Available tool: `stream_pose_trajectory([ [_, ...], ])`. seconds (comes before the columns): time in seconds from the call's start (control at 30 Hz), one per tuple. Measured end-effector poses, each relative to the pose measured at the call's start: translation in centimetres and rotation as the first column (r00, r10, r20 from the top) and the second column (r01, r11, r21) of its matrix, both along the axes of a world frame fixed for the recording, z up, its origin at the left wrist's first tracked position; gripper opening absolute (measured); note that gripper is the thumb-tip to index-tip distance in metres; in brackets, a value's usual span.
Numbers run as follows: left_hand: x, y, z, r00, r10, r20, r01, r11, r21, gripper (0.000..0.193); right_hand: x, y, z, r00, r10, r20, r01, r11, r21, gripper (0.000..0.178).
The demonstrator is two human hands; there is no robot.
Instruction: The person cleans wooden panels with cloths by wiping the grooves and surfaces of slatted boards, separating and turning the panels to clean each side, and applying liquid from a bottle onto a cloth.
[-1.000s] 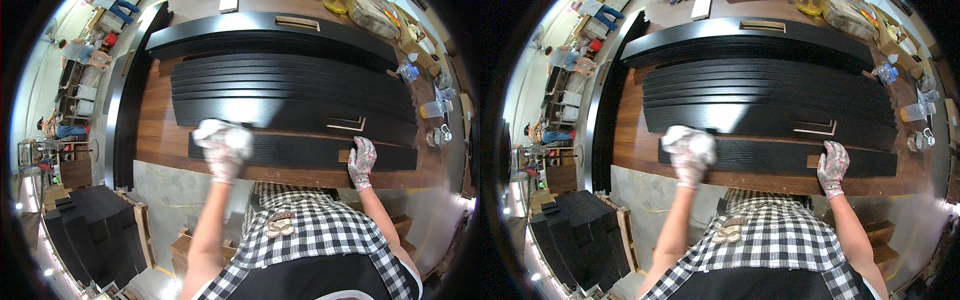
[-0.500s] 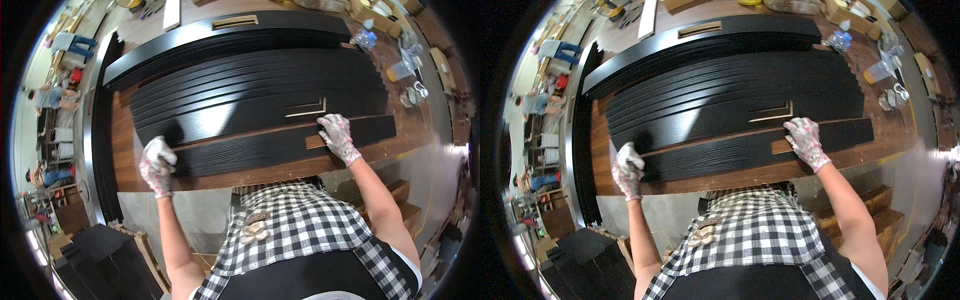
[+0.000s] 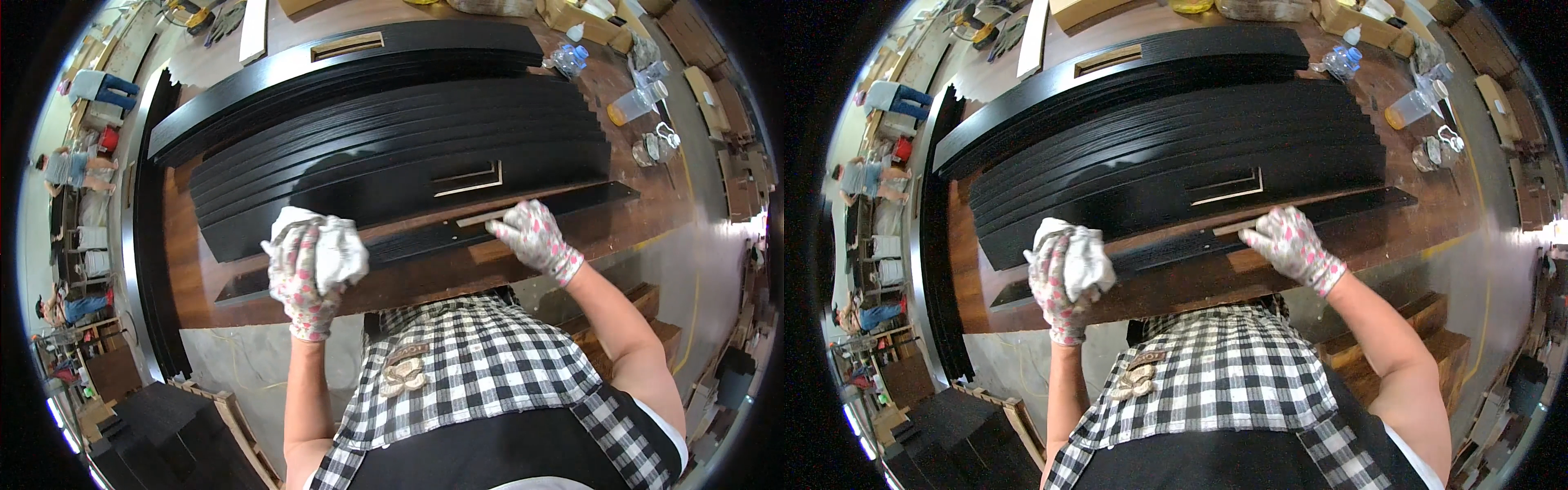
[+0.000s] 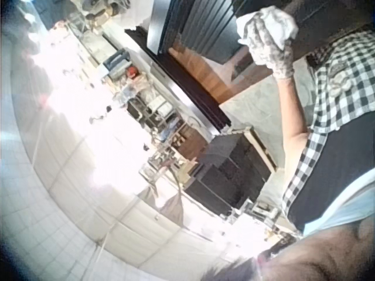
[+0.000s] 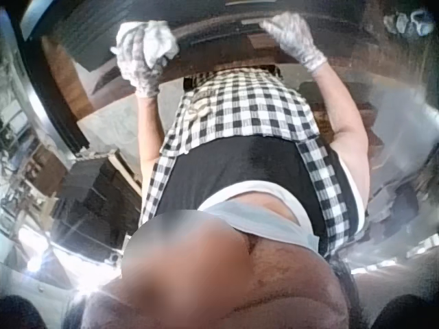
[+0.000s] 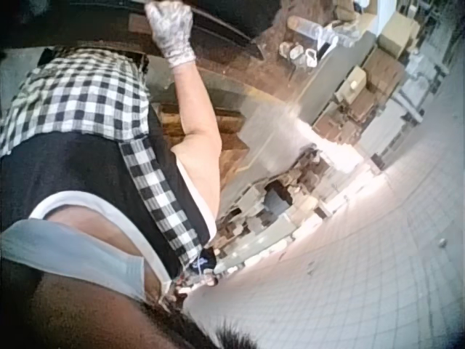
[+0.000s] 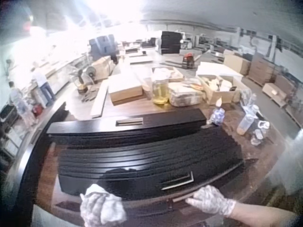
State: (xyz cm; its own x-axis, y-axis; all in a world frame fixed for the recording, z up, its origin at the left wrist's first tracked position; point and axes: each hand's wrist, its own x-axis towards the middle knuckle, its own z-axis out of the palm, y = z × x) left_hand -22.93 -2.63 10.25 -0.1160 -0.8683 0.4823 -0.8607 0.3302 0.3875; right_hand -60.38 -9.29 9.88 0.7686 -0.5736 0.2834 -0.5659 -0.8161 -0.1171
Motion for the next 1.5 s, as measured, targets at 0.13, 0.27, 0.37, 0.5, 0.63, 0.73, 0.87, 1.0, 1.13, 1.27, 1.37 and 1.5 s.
stream_pose_trajectory([
  [0.13,-3.3,2.2,-1.8,0.986,-0.153,-0.065,0.166,0.910,0.381,0.076,0.9,3.0,-2.4,0.994,-0.038,0.102,0.030,0.996,0.083,0.027],
  [0.27,-6.4,3.7,-4.3,0.978,-0.195,0.079,0.125,0.840,0.527,0.086,3.5,3.1,-1.9,0.973,-0.194,0.124,0.179,0.976,0.122,0.032],
  [0.37,-5.1,4.4,-5.8,0.979,-0.026,0.203,-0.073,0.882,0.466,0.077,4.9,2.8,-3.5,0.959,-0.274,0.070,0.257,0.949,0.184,0.037],
  [0.5,5.2,7.0,-11.8,0.856,0.494,-0.152,-0.420,0.836,0.353,0.062,4.4,3.1,-4.3,0.952,-0.304,0.039,0.300,0.950,0.091,0.039],
  [0.63,14.1,4.3,-4.2,0.747,0.442,0.496,-0.609,0.755,0.244,0.040,4.9,3.4,-4.6,0.946,-0.325,-0.007,0.325,0.944,0.061,0.041],
  [0.73,10.3,4.8,-7.6,0.822,0.570,0.006,-0.531,0.761,0.372,0.046,4.8,3.2,-4.8,0.950,-0.313,0.002,0.312,0.949,0.052,0.042],
  [0.87,-6.6,2.4,-8.2,0.966,0.125,0.227,-0.232,0.804,0.548,0.077,4.2,2.9,-4.4,0.952,-0.305,0.015,0.303,0.950,0.075,0.042],
  [1.0,-11.5,-0.2,-4.8,0.968,-0.218,-0.124,0.251,0.802,0.543,0.086,4.7,1.9,-4.0,0.908,-0.291,0.303,0.180,0.921,0.344,0.045],
  [1.13,-8.2,-2.4,-5.7,0.853,-0.359,-0.378,0.508,0.738,0.445,0.082,11.8,4.9,-1.9,0.865,-0.283,0.414,0.019,0.843,0.538,0.053],
  [1.27,-2.5,-2.4,-2.1,0.855,-0.302,-0.422,0.478,0.776,0.412,0.056,9.0,3.7,-2.8,0.799,-0.410,0.440,0.119,0.825,0.553,0.029],
  [1.37,-0.1,-1.5,-4.1,0.961,-0.163,-0.224,0.238,0.899,0.368,0.059,3.1,2.5,-1.8,0.230,-0.785,0.574,0.180,0.615,0.768,0.031],
  [1.5,-2.3,-1.2,-4.6,0.967,-0.217,0.132,0.147,0.902,0.405,0.083,0.9,1.8,-0.3,0.139,-0.774,0.618,0.276,0.629,0.726,0.031],
])
